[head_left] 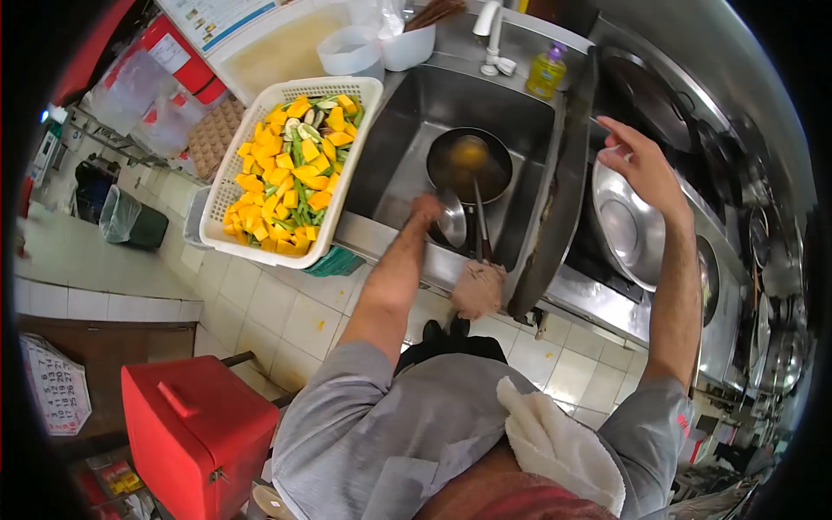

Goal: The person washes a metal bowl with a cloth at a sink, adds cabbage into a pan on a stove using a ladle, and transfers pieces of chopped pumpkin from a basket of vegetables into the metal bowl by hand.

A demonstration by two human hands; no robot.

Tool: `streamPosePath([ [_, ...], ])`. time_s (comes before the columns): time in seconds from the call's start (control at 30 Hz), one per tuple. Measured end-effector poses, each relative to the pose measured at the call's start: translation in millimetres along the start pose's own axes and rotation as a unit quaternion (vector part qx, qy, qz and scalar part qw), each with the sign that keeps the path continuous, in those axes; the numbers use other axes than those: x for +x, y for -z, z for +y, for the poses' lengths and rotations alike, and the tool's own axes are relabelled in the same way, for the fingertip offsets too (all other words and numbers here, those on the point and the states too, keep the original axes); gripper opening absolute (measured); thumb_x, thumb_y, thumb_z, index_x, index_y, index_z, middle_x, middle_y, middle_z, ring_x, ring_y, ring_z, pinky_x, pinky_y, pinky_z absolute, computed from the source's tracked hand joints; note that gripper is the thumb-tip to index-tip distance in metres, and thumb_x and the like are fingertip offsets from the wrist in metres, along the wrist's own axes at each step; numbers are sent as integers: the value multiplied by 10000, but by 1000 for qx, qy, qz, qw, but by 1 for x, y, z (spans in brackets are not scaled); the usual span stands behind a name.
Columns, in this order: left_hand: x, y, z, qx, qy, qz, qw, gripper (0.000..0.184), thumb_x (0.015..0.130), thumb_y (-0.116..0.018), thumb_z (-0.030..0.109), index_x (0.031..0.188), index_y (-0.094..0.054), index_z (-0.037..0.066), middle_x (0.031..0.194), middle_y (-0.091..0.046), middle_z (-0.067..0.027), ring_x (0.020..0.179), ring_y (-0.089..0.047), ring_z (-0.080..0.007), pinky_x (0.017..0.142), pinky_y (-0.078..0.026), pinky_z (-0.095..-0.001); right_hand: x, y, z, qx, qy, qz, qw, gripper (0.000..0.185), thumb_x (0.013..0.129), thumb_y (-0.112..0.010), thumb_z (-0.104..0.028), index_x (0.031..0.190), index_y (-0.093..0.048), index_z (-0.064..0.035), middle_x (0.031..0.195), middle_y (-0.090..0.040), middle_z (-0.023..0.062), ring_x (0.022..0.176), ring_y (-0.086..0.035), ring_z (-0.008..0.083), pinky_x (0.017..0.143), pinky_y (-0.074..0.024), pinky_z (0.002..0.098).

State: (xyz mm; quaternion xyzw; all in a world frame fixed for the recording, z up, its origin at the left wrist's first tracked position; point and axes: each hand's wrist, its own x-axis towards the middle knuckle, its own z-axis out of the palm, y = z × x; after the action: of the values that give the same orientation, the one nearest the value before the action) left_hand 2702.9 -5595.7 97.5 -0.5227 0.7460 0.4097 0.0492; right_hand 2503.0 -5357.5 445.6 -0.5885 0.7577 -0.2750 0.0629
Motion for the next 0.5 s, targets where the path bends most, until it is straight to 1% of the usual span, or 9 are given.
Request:
streamPosePath([
  [0.03,-1,-1,0,29,-29,8,999,552,738,-566,224,1195,-398,-36,1132,-510,-226,1042,-512,-356,873,-447,-401,21,-8,9,4,4,-30,1000,471,742,-655,-134,1188,-509,-84,829,-549,73,700,-505,154,664,-427,289],
  [0.1,2,-6,-6,-42,-144,42,988,590,724,-601,212,1220,-386,-24,1167,-476,-238,1102,-453,-368,940,-378,-422,62,-20,29,-5,10,-70,997,464,743,-653,-146,1177,-512,-63,746,-545,76,657,-510,163,637,-429,288],
  [0.17,-52,17,16,-71,-229,132,962,586,726,-615,161,1238,-381,0,1164,-475,-230,1044,-492,-353,899,-404,-410,106,-34,56,-22,17,-89,996,481,738,-659,-189,1166,-513,-27,671,-541,76,649,-519,166,622,-426,289],
  [0.23,-83,32,21,-158,-255,115,947,518,761,-608,135,1223,-410,12,1168,-492,-213,948,-568,-330,826,-446,-362,152,-47,79,-30,-19,-102,994,483,736,-657,-197,1165,-518,-24,662,-546,79,554,-511,159,547,-421,301],
  [0.27,-100,36,17,-145,-298,155,931,496,769,-599,114,1219,-415,16,1151,-505,-191,930,-575,-295,802,-455,-341,176,-58,92,-19,-54,-106,993,476,739,-652,-192,1165,-520,-25,658,-549,78,516,-504,150,509,-420,308],
  [0.3,-118,41,14,-128,-343,194,910,474,778,-590,94,1215,-419,20,1134,-518,-168,912,-582,-259,777,-463,-321,198,-69,102,-10,-45,-104,993,476,739,-652,-192,1165,-520,-25,658,-549,78,516,-504,150,509,-420,308],
  [0.37,-160,53,10,-227,-304,137,915,418,795,-575,56,1191,-447,26,1079,-539,-131,856,-580,-181,716,-474,-282,232,-99,123,84,-137,-81,984,485,750,-648,-229,1176,-513,-42,674,-565,80,477,-502,134,431,-414,319],
  [0.43,-184,54,-8,-215,-300,135,919,360,816,-554,28,1166,-472,23,1031,-550,-106,786,-570,-139,672,-473,-253,250,-130,129,138,-217,-62,964,421,792,-599,-315,1112,-524,-53,698,-542,38,536,-509,122,461,-427,304],
  [0.5,-203,56,-28,-190,-250,130,940,336,828,-554,32,1155,-481,24,1038,-555,-103,764,-575,-136,670,-478,-262,271,-170,148,167,-294,-26,941,482,785,-585,-404,1132,-508,-78,823,-556,64,598,-531,147,483,-451,303],
])
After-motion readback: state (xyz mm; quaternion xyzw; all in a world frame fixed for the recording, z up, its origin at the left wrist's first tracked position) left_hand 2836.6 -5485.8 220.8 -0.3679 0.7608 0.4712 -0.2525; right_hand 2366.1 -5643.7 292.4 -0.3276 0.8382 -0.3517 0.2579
